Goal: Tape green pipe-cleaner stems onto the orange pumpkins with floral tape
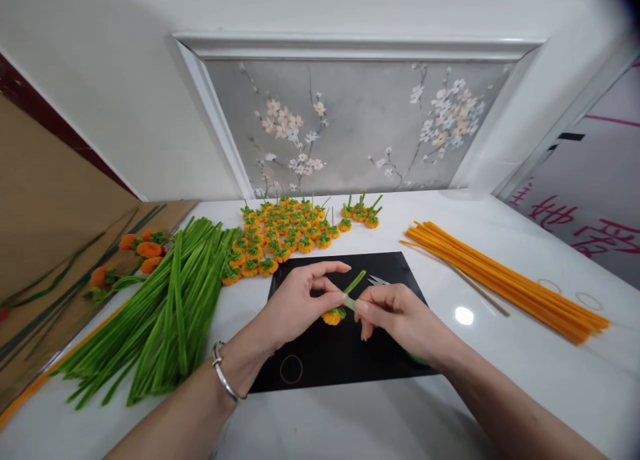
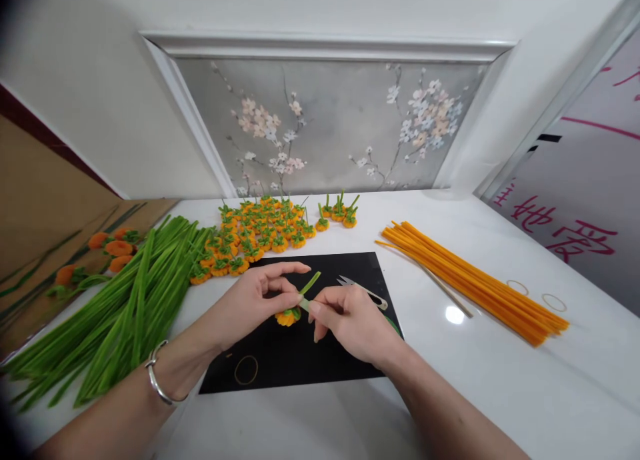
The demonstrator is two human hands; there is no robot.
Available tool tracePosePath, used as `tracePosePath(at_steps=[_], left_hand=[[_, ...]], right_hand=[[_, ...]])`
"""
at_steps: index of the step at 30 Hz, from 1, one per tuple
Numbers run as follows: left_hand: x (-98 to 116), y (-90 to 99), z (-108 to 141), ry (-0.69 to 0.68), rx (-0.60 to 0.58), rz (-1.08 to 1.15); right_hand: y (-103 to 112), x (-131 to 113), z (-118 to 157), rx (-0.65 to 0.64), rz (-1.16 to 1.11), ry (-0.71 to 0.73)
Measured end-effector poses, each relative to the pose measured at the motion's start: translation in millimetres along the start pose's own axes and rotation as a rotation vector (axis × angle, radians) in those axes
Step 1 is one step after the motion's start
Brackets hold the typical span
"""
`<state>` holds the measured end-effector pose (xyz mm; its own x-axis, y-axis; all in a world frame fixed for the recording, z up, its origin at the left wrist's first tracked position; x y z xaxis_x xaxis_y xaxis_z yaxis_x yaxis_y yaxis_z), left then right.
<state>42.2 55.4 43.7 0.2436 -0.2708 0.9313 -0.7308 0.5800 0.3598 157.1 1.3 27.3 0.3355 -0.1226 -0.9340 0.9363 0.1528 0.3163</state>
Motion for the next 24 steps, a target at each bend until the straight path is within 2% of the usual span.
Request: tracePosePath(at_steps=[8,14,19,24], left_hand=[[-2.1,-4.1,-1.5,0.012,0.004,0.055],[0.7,-10.3,-0.3,-0.040,-0.010,-0.006],[3.8,-19.4,3.6,-0.084,-0.040,-0.078],[3.0,-26.6,5.2,-0.038,-0.073,-0.022]], right_hand=[[7.2,6.8,1.6,-0.045,0.153,-0.032],[25.8,1.8,0.7,0.178,0.230,0.018],[19.2,3.9,-0.6,0.179,0.268,0.064],[13.3,-5.4,2.3,0.139,0.253,0.130]])
Point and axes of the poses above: each hand's wrist, its own z-axis away from the middle knuckle, its own y-axis out of the back of the hand, x = y × z, the point moved 8 cm from there along -z, towards the middle knuckle, and after that the axes turned 9 degrees about -y, right-handed, at the moved point
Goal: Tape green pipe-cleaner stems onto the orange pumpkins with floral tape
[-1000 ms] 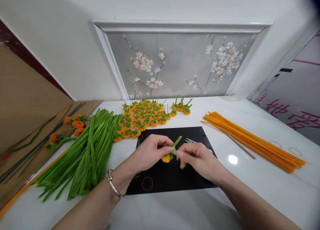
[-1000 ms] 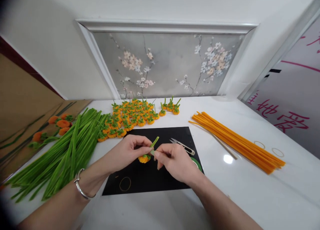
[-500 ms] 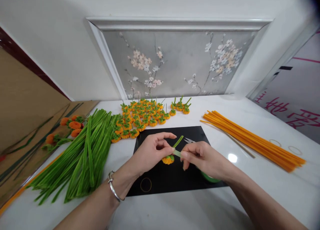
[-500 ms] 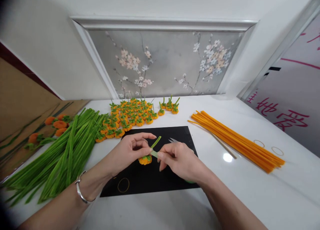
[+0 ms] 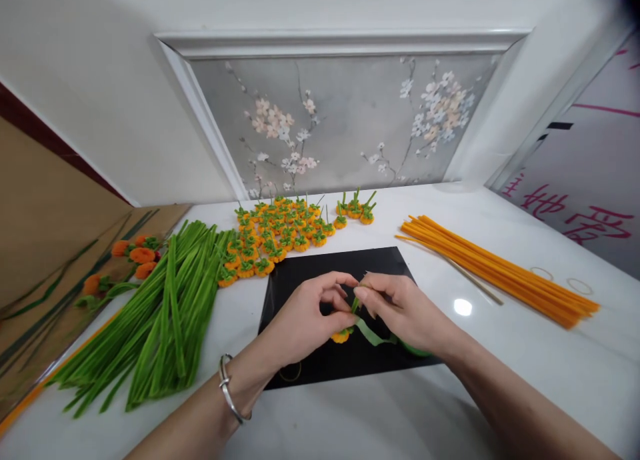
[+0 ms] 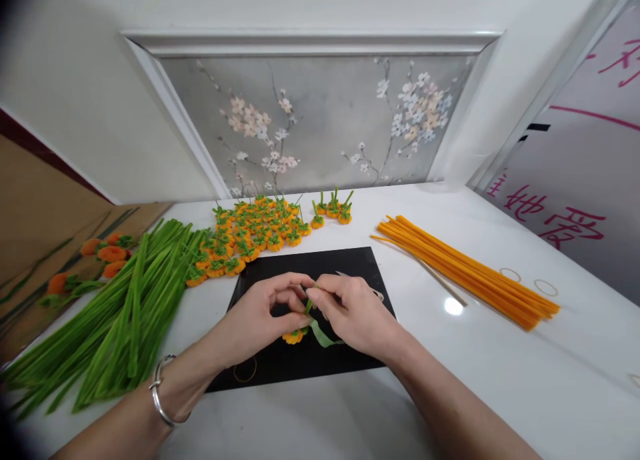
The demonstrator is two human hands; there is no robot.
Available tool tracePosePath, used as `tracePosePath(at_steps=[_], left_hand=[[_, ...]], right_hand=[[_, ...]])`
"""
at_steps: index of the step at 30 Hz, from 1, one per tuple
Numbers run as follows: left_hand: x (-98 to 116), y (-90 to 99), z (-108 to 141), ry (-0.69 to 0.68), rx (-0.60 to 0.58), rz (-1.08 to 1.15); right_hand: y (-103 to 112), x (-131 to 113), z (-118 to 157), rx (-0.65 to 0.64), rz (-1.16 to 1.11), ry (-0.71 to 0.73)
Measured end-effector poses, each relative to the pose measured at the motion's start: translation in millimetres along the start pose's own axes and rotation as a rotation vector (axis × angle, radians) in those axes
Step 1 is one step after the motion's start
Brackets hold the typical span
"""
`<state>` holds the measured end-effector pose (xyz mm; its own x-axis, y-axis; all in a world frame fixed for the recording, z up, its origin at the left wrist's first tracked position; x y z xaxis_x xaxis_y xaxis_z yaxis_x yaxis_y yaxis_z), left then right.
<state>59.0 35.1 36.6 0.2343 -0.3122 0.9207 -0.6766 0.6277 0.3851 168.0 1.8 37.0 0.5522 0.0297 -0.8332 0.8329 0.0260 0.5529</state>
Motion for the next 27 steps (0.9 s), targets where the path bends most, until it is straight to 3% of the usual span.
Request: tracePosePath(at_steps=[5,9,17,19,24,27], left_hand=[[5.5,8.8,-2.5,-0.030,0.079,-0.008],[6.9,19.2,-3.5,-0.075,0.151,-0.050],[1.2,18.2,-3.0,-0.020,0.110,0.001],[-0.2,16.6,-2.4,-0.009,0.103,-0.010],[0.9,10.4,-0.3,-0.066,0.100,-0.157],[0.3,2.2,1.2,-0.067,0.048,-0.145]], right_hand=[[-2.4,-3.6,1.4,-0.030,-0.137,-0.011],[-9.7,5.5,0.5,-0.095,-0.077,-0.071],[-8.6,4.0,3.4,-0.213,-0.050,-0.040],[-5.7,2.8,3.4,-0.187,-0.044,-0.036],[6.2,-1.9,1.4,0.028,0.114,-0.007],[3.7,-6.3,1.2,0.050,0.179,0.033]])
Point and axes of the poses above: each hand's wrist, its own z-axis away from the middle knuckle, its own y-axis out of the back of the hand, x = y × z, the point moved 8 cm from there along -z, towards the middle knuckle, and after that the axes turned 9 degrees about -y, right-handed, at the moved point
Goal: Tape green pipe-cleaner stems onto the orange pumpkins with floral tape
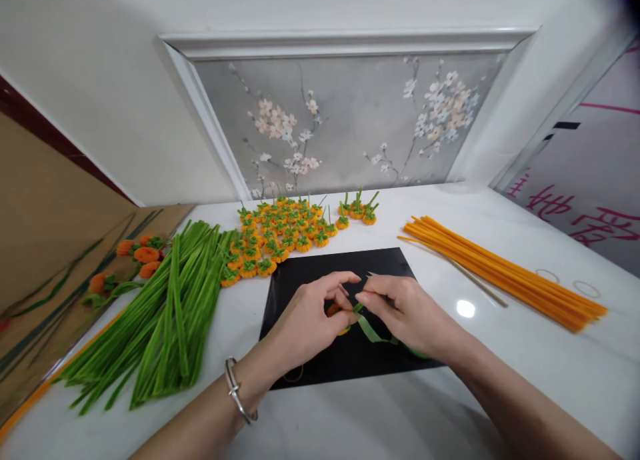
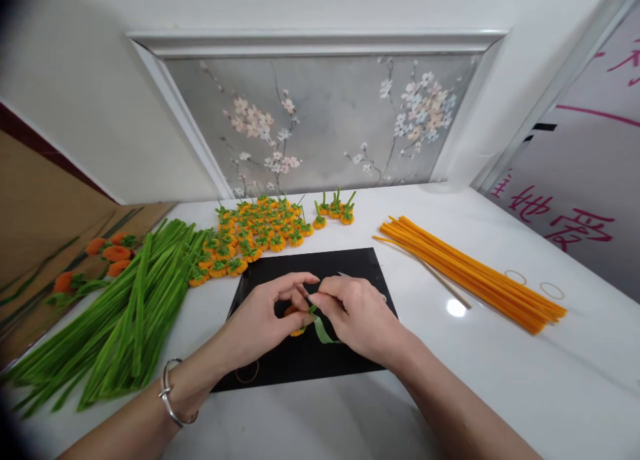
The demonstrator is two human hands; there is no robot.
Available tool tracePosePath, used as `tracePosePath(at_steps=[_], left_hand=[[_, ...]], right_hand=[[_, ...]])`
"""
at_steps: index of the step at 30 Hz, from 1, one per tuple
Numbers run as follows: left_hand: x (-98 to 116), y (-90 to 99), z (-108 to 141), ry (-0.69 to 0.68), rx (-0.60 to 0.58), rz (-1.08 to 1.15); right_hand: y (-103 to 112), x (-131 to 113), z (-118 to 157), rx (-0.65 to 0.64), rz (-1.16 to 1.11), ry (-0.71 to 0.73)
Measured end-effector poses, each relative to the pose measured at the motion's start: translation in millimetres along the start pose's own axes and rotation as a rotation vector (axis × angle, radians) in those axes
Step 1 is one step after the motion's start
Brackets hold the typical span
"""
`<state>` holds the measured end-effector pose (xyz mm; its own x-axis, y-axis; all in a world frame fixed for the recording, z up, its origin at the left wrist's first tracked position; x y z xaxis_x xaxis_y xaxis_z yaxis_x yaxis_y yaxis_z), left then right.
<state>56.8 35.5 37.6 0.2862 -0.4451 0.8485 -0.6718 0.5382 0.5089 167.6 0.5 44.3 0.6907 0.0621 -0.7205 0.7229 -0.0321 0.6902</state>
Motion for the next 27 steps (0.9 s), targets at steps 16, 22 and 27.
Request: tracePosePath(at_steps=[16,22,27], left_hand=[[-12.1,2.1,-1.6,0.101,0.041,0.176],[-13.7,-3.9,-1.0,0.173,-0.055,0.332],[-7.9,0.1,-2.3,0.148,-0.028,0.313]], right_hand=[[-16.0,7.1,0.9,-0.089,-0.162,-0.106],[-18.2,8.4,-0.1,-0.166,-0.178,-0.040],[-15.6,5.7,0.7,-0.173,-0.185,-0.021]])
Point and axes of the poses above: each hand's wrist, its own z-axis away from the middle knuckle, its own y-axis out of the back of the hand, x = y × z, the point moved 8 cm from there along -z, towards the middle knuckle, and after that the axes turned 9 degrees about -y, right-handed, at the moved point
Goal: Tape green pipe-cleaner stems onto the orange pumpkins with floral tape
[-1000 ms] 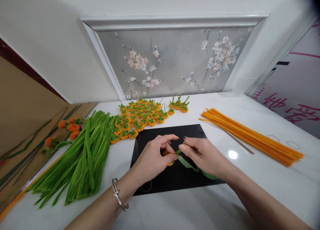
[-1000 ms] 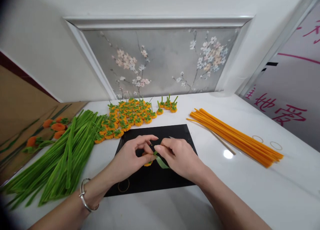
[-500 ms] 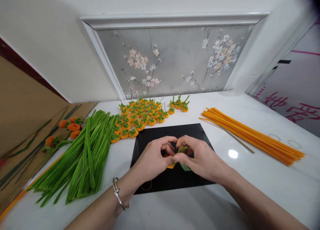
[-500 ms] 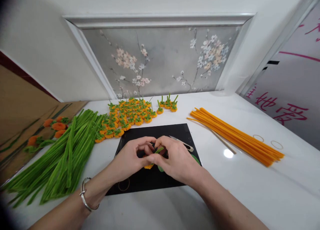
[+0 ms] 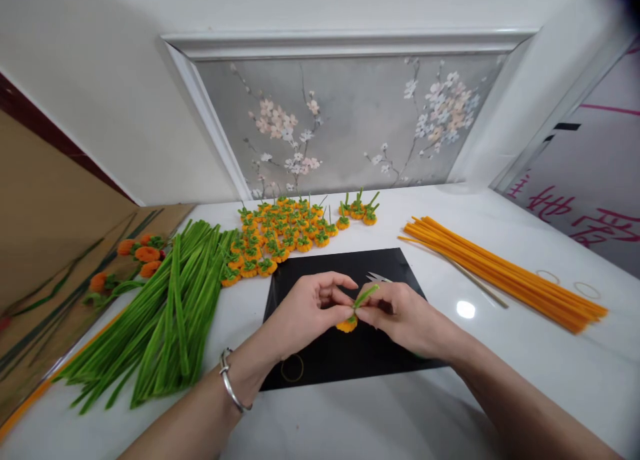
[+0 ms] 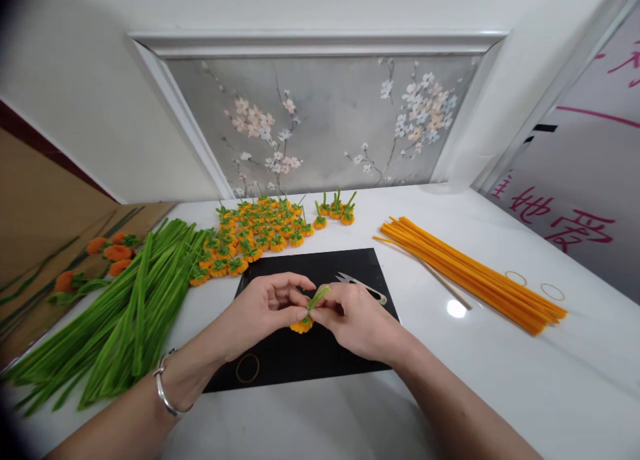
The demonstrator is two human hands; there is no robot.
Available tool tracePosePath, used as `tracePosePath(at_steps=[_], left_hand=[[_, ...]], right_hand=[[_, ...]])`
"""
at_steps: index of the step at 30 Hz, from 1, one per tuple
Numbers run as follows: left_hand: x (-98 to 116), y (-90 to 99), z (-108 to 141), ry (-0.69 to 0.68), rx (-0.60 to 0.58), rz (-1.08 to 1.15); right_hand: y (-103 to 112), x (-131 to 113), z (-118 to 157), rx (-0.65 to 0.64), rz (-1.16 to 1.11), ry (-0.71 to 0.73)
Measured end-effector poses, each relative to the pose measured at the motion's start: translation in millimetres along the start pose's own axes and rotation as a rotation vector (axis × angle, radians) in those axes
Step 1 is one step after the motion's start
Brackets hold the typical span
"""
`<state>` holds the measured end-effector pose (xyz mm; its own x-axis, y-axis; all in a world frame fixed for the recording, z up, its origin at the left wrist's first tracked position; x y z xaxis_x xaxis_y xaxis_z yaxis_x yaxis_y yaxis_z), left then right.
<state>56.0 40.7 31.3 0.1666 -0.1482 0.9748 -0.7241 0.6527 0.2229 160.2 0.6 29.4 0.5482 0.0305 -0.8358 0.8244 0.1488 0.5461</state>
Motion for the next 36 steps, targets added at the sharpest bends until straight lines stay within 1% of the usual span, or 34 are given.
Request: tracePosePath(at_steps=[3,7,10,12,14,16,18,20,25,27,30,32,36], left_hand=[[2.5,4.5,-0.7,-0.074,0.079,-0.080],[1.7,7.1,2.0,-0.129,0.149,-0.225],[2.9,7.9,5.6,-0.148,0.183,-0.329],[5.0,8.1,7.1,-0.151,0.187,-0.347],[8.4,6.4,6.8,-0.151,0.145,-0.318],[12.0,2.7,5.1,-0.137,0.053,-0.254],[12.9,-0.2,3.7,-0.082,-0.045,-0.171],[13.6,0.5,2.8,-0.038,-0.100,-0.123],[17.1,-4.1,2.4,-0.135,-0.266,-0.168],[13.6,-3.9,2.4,-0.145,-0.273,-0.203],[11.8,-0.7,2.1,-0.169,-0.205,-0.338],[16.0,-0.4,2.9,-0.209,-0.155,-0.458],[28.0,-4.5,5.4,-0.296,-0.108,-0.623]], right_hand=[[0.3,-1.9,0.6,0.016,0.007,-0.001],[1.6,4.3,-0.9,0.078,-0.004,-0.068],[1.9,6.0,-1.7,0.118,-0.040,-0.075],[3.7,4.3,-1.4,0.148,-0.067,-0.053],[6.5,1.4,-0.4,0.174,-0.102,-0.019],[8.7,-0.3,0.4,0.179,-0.139,-0.003],[9.2,-1.1,0.7,0.161,-0.158,-0.004],[8.5,-3.0,1.0,0.140,-0.149,0.005],[3.0,-10.5,3.4,0.108,-0.098,0.063],[0.0,-9.9,3.7,0.101,-0.060,0.048],[-3.2,-1.1,2.6,0.098,0.030,-0.060],[-4.5,5.0,1.7,0.093,0.045,-0.123],[-9.6,9.6,0.2,0.045,-0.034,-0.154]])
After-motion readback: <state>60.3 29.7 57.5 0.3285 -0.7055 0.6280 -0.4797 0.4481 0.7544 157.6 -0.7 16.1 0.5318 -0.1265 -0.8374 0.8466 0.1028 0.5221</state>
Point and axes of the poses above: each hand's wrist, its own z-axis away from the middle knuckle, its own y-axis out of the back of the hand, x = y × z, the point moved 8 cm from there along -z, towards the middle knuckle, and after that the axes turned 9 degrees about -y, right-handed, at the moved point
